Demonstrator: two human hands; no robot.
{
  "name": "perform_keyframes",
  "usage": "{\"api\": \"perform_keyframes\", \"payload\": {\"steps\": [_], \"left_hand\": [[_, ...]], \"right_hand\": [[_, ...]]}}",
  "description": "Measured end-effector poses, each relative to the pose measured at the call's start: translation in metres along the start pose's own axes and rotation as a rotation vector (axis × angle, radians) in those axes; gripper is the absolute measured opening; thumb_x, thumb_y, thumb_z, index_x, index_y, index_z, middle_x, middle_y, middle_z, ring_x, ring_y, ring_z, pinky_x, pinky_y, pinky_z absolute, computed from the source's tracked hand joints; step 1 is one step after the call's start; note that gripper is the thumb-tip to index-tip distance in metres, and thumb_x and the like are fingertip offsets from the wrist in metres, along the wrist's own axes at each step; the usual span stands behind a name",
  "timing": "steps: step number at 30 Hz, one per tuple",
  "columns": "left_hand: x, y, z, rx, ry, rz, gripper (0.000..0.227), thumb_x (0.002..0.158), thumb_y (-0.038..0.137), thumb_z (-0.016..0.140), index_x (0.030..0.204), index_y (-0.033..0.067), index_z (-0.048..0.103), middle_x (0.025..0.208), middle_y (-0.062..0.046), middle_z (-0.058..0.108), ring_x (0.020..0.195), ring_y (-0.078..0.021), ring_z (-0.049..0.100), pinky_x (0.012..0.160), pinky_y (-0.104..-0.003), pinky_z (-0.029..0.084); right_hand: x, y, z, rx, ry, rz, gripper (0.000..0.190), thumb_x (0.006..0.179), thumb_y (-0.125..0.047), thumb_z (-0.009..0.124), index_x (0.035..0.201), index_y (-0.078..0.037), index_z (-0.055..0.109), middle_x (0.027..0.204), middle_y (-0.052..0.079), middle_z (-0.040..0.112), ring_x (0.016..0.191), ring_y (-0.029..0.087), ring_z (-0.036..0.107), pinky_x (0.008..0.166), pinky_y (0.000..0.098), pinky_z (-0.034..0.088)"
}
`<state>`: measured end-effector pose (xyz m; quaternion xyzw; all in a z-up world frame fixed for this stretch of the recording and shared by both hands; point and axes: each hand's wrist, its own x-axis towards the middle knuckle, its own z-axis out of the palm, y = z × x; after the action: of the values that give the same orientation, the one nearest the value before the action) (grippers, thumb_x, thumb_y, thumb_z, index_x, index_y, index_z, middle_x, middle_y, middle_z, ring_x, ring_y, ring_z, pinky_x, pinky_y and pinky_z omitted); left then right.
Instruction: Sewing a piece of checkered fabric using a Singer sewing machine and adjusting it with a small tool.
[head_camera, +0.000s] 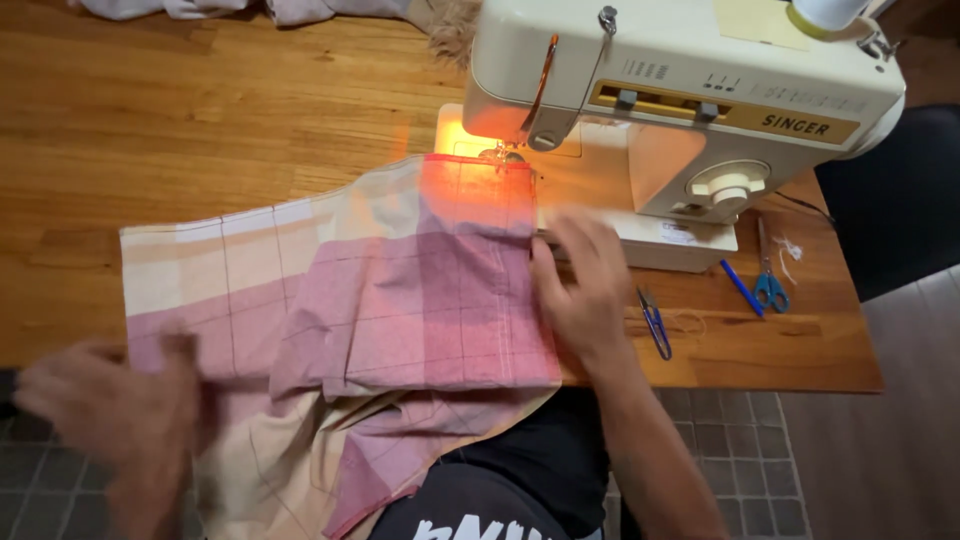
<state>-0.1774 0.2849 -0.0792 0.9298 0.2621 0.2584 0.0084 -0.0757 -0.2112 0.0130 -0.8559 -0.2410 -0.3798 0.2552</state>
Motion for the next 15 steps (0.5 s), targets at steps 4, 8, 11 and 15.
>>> {"api": "perform_keyframes", "payload": {"steps": [4,8,11,15], "left_hand": [[0.020,-0.041,-0.017,0.128,-0.589,-0.138,0.078,0.124,0.080,0.051,0.127,0.0101,0.084,0.137,-0.027,0.081,0.124,-0.0549,0.078,0.096,-0.065,0.058],[-0.020,-0.048,-0.009,-0.288,-1.419,-0.260,0.074,0.066,0.035,0.118,0.137,0.0222,0.102,0.125,-0.001,0.108,0.112,-0.0188,0.094,0.100,-0.033,0.067],[-0.064,-0.047,0.022,-0.371,-1.303,-0.132,0.090,0.073,0.050,0.102,0.157,0.0286,0.079,0.149,0.002,0.093,0.131,-0.0175,0.088,0.102,-0.041,0.071],[-0.064,-0.082,0.062,-0.211,-1.252,-0.038,0.069,0.079,0.064,0.094,0.141,0.0325,0.092,0.137,-0.002,0.098,0.130,-0.0224,0.091,0.104,-0.036,0.065]], "right_hand": [[-0.063,-0.062,-0.051,0.126,-0.718,0.438,0.057,0.112,-0.039,0.071,0.062,-0.016,0.056,0.058,0.000,0.056,0.056,0.015,0.052,0.064,0.0440,0.040],[-0.183,-0.068,-0.001,0.034,-1.479,0.758,0.089,0.093,-0.096,0.058,0.151,-0.031,0.078,0.151,0.009,0.077,0.141,0.038,0.071,0.115,0.0519,0.056],[-0.222,-0.074,0.051,0.178,-1.319,0.973,0.098,0.079,-0.088,0.080,0.166,-0.045,0.065,0.113,0.007,0.083,0.122,0.030,0.079,0.104,0.0437,0.058],[-0.283,-0.073,0.111,0.157,-1.102,0.812,0.044,0.093,-0.064,0.085,0.134,-0.045,0.088,0.082,0.002,0.082,0.094,0.031,0.082,0.081,0.0493,0.060]]}}
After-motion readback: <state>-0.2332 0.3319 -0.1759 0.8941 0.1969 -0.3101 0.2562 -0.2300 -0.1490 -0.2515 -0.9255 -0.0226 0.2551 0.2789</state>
